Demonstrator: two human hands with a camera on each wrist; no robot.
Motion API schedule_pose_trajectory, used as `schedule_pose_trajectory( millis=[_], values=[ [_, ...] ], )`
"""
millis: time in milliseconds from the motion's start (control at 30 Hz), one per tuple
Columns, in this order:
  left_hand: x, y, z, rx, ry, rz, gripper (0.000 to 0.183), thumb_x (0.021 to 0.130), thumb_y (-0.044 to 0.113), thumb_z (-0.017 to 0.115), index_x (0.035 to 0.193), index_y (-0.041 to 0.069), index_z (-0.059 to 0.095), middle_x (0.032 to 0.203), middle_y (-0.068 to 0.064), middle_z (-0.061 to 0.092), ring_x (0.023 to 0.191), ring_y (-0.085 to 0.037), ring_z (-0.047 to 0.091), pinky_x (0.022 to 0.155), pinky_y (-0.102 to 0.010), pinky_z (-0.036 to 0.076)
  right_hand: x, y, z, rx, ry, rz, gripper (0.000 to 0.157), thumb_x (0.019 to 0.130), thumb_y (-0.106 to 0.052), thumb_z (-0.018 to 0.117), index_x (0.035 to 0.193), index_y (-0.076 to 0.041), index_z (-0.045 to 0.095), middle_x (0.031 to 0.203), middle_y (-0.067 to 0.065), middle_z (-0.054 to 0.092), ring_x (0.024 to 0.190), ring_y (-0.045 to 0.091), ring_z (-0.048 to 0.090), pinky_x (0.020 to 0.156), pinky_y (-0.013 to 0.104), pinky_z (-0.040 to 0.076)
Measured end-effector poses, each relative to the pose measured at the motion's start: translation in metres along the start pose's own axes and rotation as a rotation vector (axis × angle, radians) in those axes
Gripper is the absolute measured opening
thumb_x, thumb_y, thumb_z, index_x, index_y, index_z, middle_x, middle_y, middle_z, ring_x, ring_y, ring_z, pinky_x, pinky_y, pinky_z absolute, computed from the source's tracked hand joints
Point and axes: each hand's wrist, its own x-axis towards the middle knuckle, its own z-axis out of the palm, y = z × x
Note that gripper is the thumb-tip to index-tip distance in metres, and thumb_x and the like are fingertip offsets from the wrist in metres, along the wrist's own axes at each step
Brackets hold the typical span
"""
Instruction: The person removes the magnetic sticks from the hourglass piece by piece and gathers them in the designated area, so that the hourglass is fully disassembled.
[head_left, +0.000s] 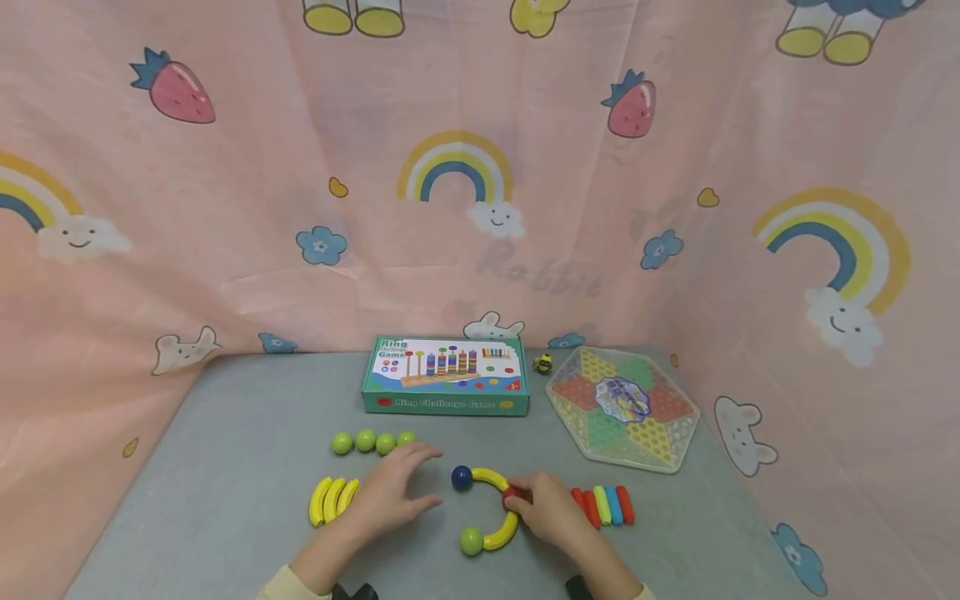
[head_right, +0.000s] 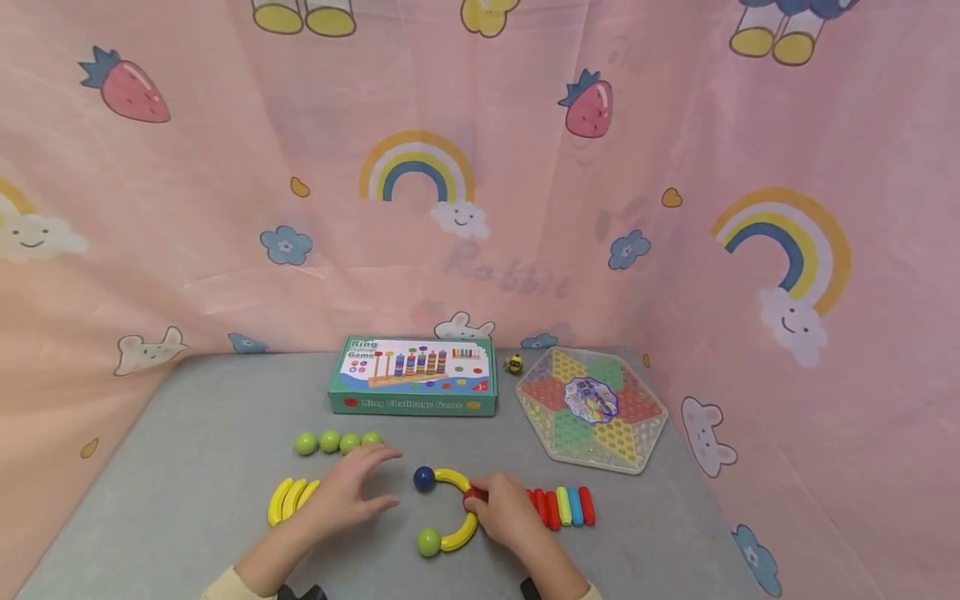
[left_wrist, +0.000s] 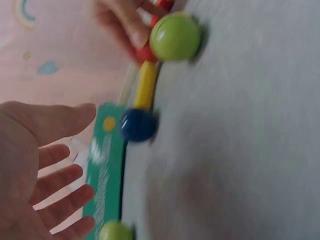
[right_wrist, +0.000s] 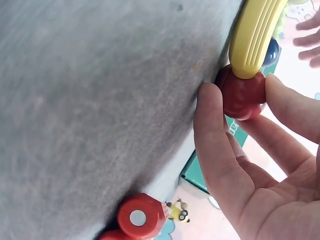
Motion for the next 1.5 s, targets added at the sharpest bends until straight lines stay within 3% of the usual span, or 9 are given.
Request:
schedule_pose_trajectory(
  millis=[200, 467, 633, 867, 1033, 1200, 1267, 1367, 1500],
  values=[
    [0.013, 0.009, 0.026, 0.009, -0.112, 0.002, 0.067, 0.086, 0.032, 0.08, 0.144, 0.013, 0.053, 0.145, -0.007, 0.056, 0.133, -0.029, 0.053, 0.109, -0.051, 0.044, 0.0, 0.0, 0.0, -0.007, 0.008, -0.008, 0.038, 0.092, -0.023, 0.074, 0.124, -0.003, 0.071, 0.12, 0.012, 0.072, 0.111, 0.028, 0.064, 0.096, 0.056, 0.051],
    [0.032, 0.011, 0.05, -0.009, -0.117, -0.037, 0.05, 0.09, 0.027, 0.077, 0.135, 0.012, 0.061, 0.135, -0.007, 0.063, 0.128, -0.03, 0.056, 0.107, -0.05, 0.046, 0.001, 0.001, 0.0, -0.006, 0.004, -0.019, 0.038, 0.093, -0.022, 0.073, 0.125, -0.003, 0.071, 0.121, 0.012, 0.072, 0.112, 0.029, 0.064, 0.095, 0.056, 0.052],
    [0.036, 0.011, 0.054, 0.017, -0.11, -0.062, 0.031, 0.092, 0.021, 0.074, 0.122, 0.014, 0.068, 0.123, -0.004, 0.067, 0.121, -0.026, 0.061, 0.102, -0.048, 0.05, 0.002, 0.003, 0.0, 0.0, 0.0, -0.023, 0.038, 0.093, -0.023, 0.073, 0.126, -0.004, 0.071, 0.12, 0.011, 0.072, 0.111, 0.029, 0.064, 0.094, 0.055, 0.052],
    [0.036, 0.009, 0.051, 0.021, -0.121, -0.041, 0.026, 0.093, 0.016, 0.072, 0.119, 0.014, 0.069, 0.121, -0.004, 0.065, 0.118, -0.026, 0.061, 0.101, -0.046, 0.051, 0.001, 0.003, 0.001, 0.01, 0.0, -0.024, 0.036, 0.093, -0.023, 0.073, 0.125, -0.006, 0.071, 0.12, 0.01, 0.072, 0.111, 0.028, 0.064, 0.094, 0.055, 0.052],
    [0.036, 0.005, 0.044, -0.026, -0.005, -0.032, 0.029, 0.094, 0.015, 0.072, 0.122, 0.012, 0.068, 0.12, -0.005, 0.06, 0.115, -0.026, 0.061, 0.098, -0.047, 0.053, 0.002, 0.003, 0.001, 0.007, 0.0, -0.024, 0.036, 0.094, -0.022, 0.072, 0.125, -0.006, 0.071, 0.12, 0.01, 0.072, 0.112, 0.029, 0.064, 0.095, 0.056, 0.052],
    [0.047, 0.0, 0.032, 0.055, 0.215, -0.03, 0.039, 0.087, 0.02, 0.081, 0.122, 0.009, 0.069, 0.116, -0.005, 0.068, 0.104, -0.021, 0.057, 0.088, -0.041, 0.054, 0.001, 0.002, 0.002, 0.008, 0.004, -0.028, 0.036, 0.094, -0.021, 0.072, 0.125, -0.005, 0.071, 0.12, 0.011, 0.072, 0.112, 0.028, 0.064, 0.096, 0.056, 0.052],
    [0.052, -0.004, 0.028, 0.094, 0.268, -0.045, 0.042, 0.083, 0.023, 0.084, 0.121, 0.01, 0.07, 0.115, -0.003, 0.07, 0.101, -0.019, 0.055, 0.084, -0.039, 0.053, 0.0, 0.002, 0.002, 0.007, 0.007, -0.033, 0.035, 0.094, -0.021, 0.072, 0.125, -0.005, 0.071, 0.12, 0.011, 0.072, 0.113, 0.029, 0.064, 0.096, 0.056, 0.052],
    [0.058, -0.011, 0.023, 0.126, 0.306, -0.061, 0.04, 0.081, 0.024, 0.086, 0.117, 0.012, 0.072, 0.114, -0.002, 0.072, 0.103, -0.019, 0.053, 0.088, -0.039, 0.048, 0.0, 0.002, 0.002, 0.006, 0.01, -0.037, 0.035, 0.094, -0.021, 0.072, 0.125, -0.005, 0.071, 0.121, 0.011, 0.072, 0.115, 0.031, 0.064, 0.096, 0.056, 0.051],
    [0.063, -0.022, 0.021, 0.182, 0.293, -0.069, 0.037, 0.081, 0.025, 0.086, 0.114, 0.014, 0.074, 0.113, -0.003, 0.073, 0.105, -0.022, 0.052, 0.091, -0.045, 0.038, 0.0, 0.003, 0.003, 0.008, 0.006, -0.036, 0.035, 0.094, -0.021, 0.072, 0.125, -0.005, 0.071, 0.122, 0.011, 0.071, 0.116, 0.032, 0.064, 0.097, 0.057, 0.051]
  ],
)
